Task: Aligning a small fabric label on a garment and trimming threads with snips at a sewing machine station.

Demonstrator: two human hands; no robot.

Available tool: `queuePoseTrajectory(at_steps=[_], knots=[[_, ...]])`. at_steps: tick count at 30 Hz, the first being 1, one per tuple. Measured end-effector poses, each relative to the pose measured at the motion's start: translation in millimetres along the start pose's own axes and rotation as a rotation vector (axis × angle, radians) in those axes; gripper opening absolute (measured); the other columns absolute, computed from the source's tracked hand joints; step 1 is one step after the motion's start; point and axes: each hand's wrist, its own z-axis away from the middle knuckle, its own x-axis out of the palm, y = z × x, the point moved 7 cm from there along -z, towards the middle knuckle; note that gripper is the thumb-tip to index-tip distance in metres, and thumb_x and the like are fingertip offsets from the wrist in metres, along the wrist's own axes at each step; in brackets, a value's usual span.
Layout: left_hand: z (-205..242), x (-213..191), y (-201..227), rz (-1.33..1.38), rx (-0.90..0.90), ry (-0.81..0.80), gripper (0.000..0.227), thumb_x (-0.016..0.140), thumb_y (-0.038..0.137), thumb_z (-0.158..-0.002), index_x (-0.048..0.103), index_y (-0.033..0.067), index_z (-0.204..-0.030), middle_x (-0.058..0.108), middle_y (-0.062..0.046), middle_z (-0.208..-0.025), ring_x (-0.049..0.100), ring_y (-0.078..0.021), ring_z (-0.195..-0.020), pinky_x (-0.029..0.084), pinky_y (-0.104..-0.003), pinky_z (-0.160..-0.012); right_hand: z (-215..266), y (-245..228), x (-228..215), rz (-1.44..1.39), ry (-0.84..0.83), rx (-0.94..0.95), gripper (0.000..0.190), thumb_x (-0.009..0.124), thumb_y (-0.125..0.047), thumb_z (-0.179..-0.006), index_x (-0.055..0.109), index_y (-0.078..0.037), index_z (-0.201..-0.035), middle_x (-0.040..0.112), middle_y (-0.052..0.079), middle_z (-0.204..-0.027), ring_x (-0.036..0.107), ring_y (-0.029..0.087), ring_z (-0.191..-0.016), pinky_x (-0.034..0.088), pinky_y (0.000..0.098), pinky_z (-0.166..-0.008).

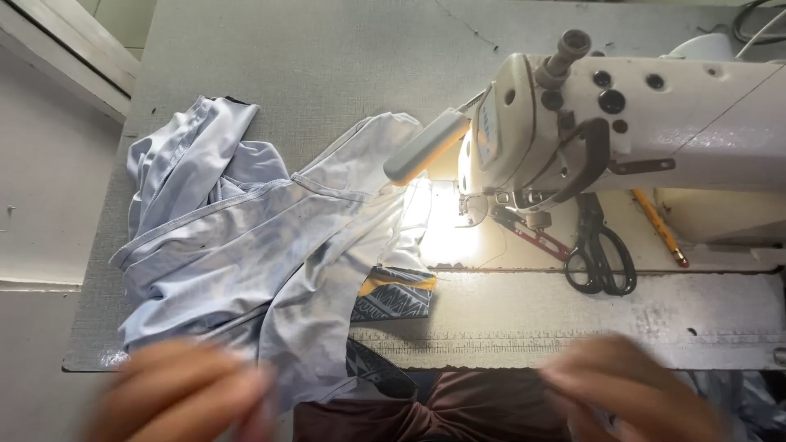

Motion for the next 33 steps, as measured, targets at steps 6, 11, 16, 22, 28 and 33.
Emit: queuePoseTrajectory(at_steps=[6,11,16,22,28,33], knots=[[-7.3,133.1,-16.5,-0.024,0.188,-0.44,0.034,0.063,0.038,-0.095,0.066,0.0179,-0.122,0.062,-0.007,-0.135,0.054,-0.0312,-0.13,0.033,-0.054,-0.106,-36.8,8.7,103.8,-0.008,-0.1,-0.315,0.018,0.064,-0.004,-0.096,0.067,-0.005,-0.114,0.073,0.014,-0.117,0.069,0.03,-0.095,0.056,0.0418,-0.084],[-9.5,165.6,-28.6,-0.116,0.229,-0.364,0.046,0.067,0.049,-0.089,0.065,0.021,-0.125,0.059,-0.009,-0.143,0.053,-0.0309,-0.134,0.036,-0.057,-0.105,-42.9,29.5,122.2,0.29,-0.121,-0.29,0.012,0.066,-0.013,-0.093,0.07,-0.006,-0.102,0.072,0.011,-0.121,0.065,0.033,-0.105,0.049,0.0464,-0.085],[-25.1,175.0,-27.1,-0.197,0.239,-0.286,0.046,0.071,0.049,-0.085,0.068,0.0195,-0.12,0.064,-0.011,-0.134,0.059,-0.0316,-0.128,0.034,-0.056,-0.106,-52.9,55.2,111.0,0.32,-0.029,-0.139,0.005,0.065,-0.009,-0.091,0.069,-0.009,-0.09,0.073,0.009,-0.108,0.065,0.03,-0.1,0.046,0.0406,-0.084],[-60.9,177.7,10.4,0.094,0.573,-0.287,0.016,0.057,0.02,-0.103,0.059,0.0086,-0.093,0.057,-0.005,-0.09,0.058,-0.026,-0.09,0.043,-0.039,-0.078,-55.3,66.1,106.2,0.206,0.039,-0.059,0.007,0.067,-0.006,-0.089,0.073,-0.008,-0.09,0.074,0.008,-0.1,0.067,0.028,-0.095,0.045,0.0387,-0.087],[-59.6,207.8,-8.7,0.189,0.457,-0.344,0.019,0.073,0.023,-0.086,0.06,0.0131,-0.096,0.063,-0.006,-0.11,0.06,-0.028,-0.103,0.04,-0.043,-0.082,-48.1,83.4,95.7,0.037,0.138,0.107,0.01,0.064,-0.001,-0.093,0.07,-0.004,-0.101,0.073,0.011,-0.104,0.069,0.027,-0.1,0.056,0.0363,-0.094],[-57.7,204.9,-8.8,0.044,0.368,-0.256,0.017,0.067,0.027,-0.089,0.057,0.0141,-0.09,0.063,-0.007,-0.106,0.06,-0.0272,-0.102,0.039,-0.042,-0.085,-55.8,60.5,111.0,0.162,-0.039,-0.129,0.014,0.07,-0.006,-0.09,0.072,-0.005,-0.104,0.071,0.014,-0.107,0.066,0.029,-0.098,0.048,0.041,-0.091]])
